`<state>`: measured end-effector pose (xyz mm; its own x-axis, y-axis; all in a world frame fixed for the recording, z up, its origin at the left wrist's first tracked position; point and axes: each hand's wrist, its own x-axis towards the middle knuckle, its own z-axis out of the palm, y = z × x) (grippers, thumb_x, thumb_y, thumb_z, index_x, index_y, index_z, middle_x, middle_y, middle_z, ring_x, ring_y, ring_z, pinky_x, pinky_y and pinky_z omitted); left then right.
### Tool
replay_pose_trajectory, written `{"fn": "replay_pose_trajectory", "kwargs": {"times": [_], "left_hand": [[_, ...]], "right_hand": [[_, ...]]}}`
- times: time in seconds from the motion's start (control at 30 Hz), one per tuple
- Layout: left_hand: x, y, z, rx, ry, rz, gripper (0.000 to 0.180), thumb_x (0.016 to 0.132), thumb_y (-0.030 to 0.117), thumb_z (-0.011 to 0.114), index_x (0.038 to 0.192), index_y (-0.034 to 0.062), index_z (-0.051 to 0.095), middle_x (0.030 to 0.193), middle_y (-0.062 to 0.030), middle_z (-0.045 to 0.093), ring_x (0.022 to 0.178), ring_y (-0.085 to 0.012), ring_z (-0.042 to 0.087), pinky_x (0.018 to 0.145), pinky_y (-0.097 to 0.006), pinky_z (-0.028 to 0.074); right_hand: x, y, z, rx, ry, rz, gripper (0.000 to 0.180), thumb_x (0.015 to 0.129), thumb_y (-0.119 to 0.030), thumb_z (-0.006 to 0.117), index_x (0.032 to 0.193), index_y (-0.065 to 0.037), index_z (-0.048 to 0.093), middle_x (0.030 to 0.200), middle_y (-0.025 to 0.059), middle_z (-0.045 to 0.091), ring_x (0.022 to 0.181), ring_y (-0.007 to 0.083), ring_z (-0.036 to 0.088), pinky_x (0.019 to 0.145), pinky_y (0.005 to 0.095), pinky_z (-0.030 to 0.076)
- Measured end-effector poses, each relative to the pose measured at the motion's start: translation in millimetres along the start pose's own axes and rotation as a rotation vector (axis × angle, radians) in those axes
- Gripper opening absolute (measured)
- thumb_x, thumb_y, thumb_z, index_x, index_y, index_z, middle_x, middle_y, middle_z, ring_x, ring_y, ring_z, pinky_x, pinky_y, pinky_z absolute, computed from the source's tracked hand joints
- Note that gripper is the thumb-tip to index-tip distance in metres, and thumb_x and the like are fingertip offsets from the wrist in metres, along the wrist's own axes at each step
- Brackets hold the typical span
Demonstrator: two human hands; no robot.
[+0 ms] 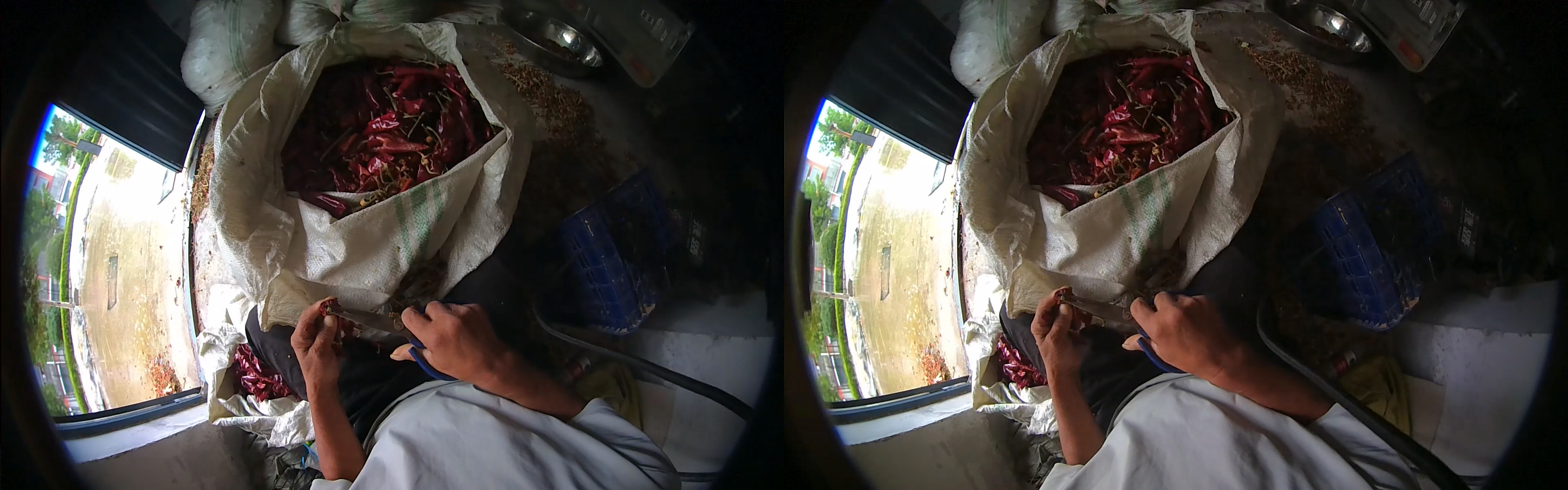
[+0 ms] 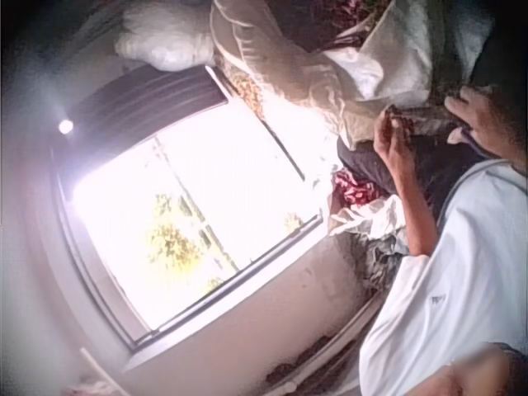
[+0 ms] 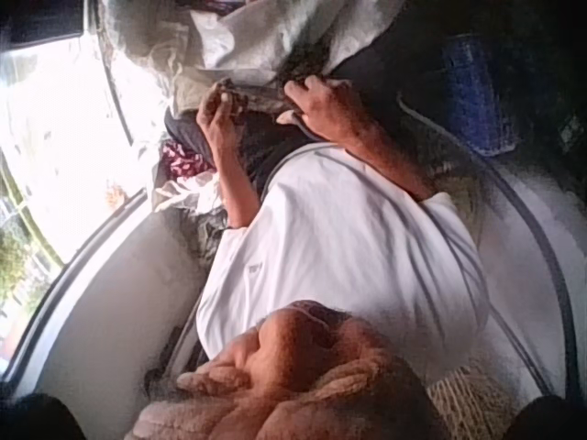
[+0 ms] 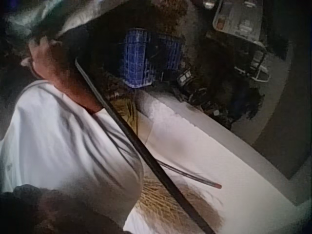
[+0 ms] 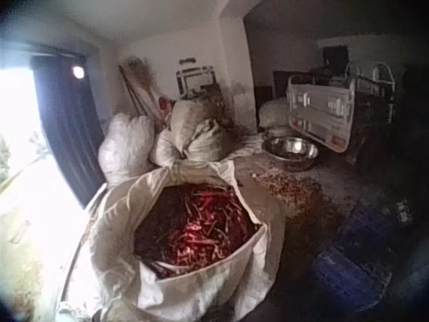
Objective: The person sits on the floor with a sack of dried red chilies on their lap and uses scissors to trim the stems from individual chilies. The trimmed stems are discarded onto the floor while the chilies remain in the sack.
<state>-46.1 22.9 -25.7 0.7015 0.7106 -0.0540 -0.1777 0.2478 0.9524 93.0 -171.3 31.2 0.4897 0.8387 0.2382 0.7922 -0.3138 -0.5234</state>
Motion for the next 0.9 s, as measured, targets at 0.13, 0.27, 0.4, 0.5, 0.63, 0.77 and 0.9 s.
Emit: {"fn": "replay_pose_trajectory", "kwargs": {"times": [0.13,0.27,0.4,0.5,0.63,0.77,0.9], "left_hand": [[-1.4,5.7,0.4,0.137,0.037,-0.036,0.021,0.095,0.006,0.062,0.115,0.0007,0.066,0.087,0.001,0.065,0.067,-0.0047,0.054,0.056,-0.02,0.042],[-1.3,7.5,-0.5,0.155,0.031,-0.044,0.02,0.095,0.007,0.062,0.113,0.0009,0.066,0.089,0.0004,0.065,0.07,-0.0048,0.057,0.056,-0.019,0.041],[0.4,9.2,1.8,0.106,0.005,-0.056,0.019,0.095,0.008,0.063,0.113,0.0019,0.066,0.089,0.0001,0.065,0.07,-0.0043,0.057,0.055,-0.018,0.039],[1.7,11.2,1.7,0.15,0.002,-0.077,0.019,0.095,0.008,0.063,0.112,0.0027,0.067,0.088,0.0002,0.064,0.065,-0.0036,0.054,0.052,-0.018,0.037],[0.9,4.5,-5.8,0.188,-0.025,-0.074,0.018,0.094,0.008,0.063,0.111,0.0033,0.068,0.085,0.0008,0.063,0.06,-0.0032,0.05,0.05,-0.018,0.035],[-2.1,18.6,6.5,0.286,-0.012,-0.134,0.017,0.094,0.01,0.063,0.11,0.0027,0.067,0.077,0.0014,0.062,0.058,-0.0036,0.048,0.049,-0.018,0.032],[-2.2,16.0,6.2,0.355,-0.07,-0.085,0.017,0.094,0.01,0.063,0.108,0.0022,0.067,0.075,0.0015,0.063,0.058,-0.0035,0.049,0.048,-0.018,0.031]], "right_hand": [[4.0,-4.4,-14.3,-0.034,-0.073,0.001,0.043,0.073,-0.042,0.079,0.087,-0.006,0.059,0.066,0.0118,0.058,0.06,0.0288,0.066,0.052,0.0375,0.054],[4.9,-5.6,-17.9,-0.076,-0.104,0.003,0.041,0.073,-0.04,0.079,0.086,-0.006,0.059,0.067,0.0114,0.059,0.062,0.0274,0.067,0.053,0.0364,0.055],[6.4,-7.0,-24.1,-0.105,-0.116,-0.005,0.039,0.074,-0.039,0.078,0.086,-0.007,0.059,0.068,0.0106,0.059,0.062,0.0255,0.066,0.054,0.0348,0.054],[7.1,-8.2,-25.0,-0.142,-0.12,0.009,0.04,0.074,-0.04,0.078,0.086,-0.007,0.059,0.069,0.0095,0.06,0.062,0.0242,0.066,0.054,0.034,0.054],[8.3,-5.5,-30.5,-0.145,-0.149,-0.015,0.041,0.072,-0.04,0.079,0.086,-0.008,0.059,0.069,0.0088,0.059,0.063,0.0227,0.066,0.054,0.0328,0.053],[8.1,-4.8,-37.2,-0.161,-0.162,-0.045,0.04,0.072,-0.039,0.079,0.086,-0.007,0.059,0.069,0.0089,0.06,0.063,0.0212,0.066,0.054,0.0314,0.052],[6.7,-5.0,-41.9,-0.231,-0.19,-0.073,0.038,0.073,-0.036,0.079,0.086,-0.007,0.059,0.07,0.0092,0.06,0.063,0.0207,0.067,0.056,0.0305,0.052]]}}
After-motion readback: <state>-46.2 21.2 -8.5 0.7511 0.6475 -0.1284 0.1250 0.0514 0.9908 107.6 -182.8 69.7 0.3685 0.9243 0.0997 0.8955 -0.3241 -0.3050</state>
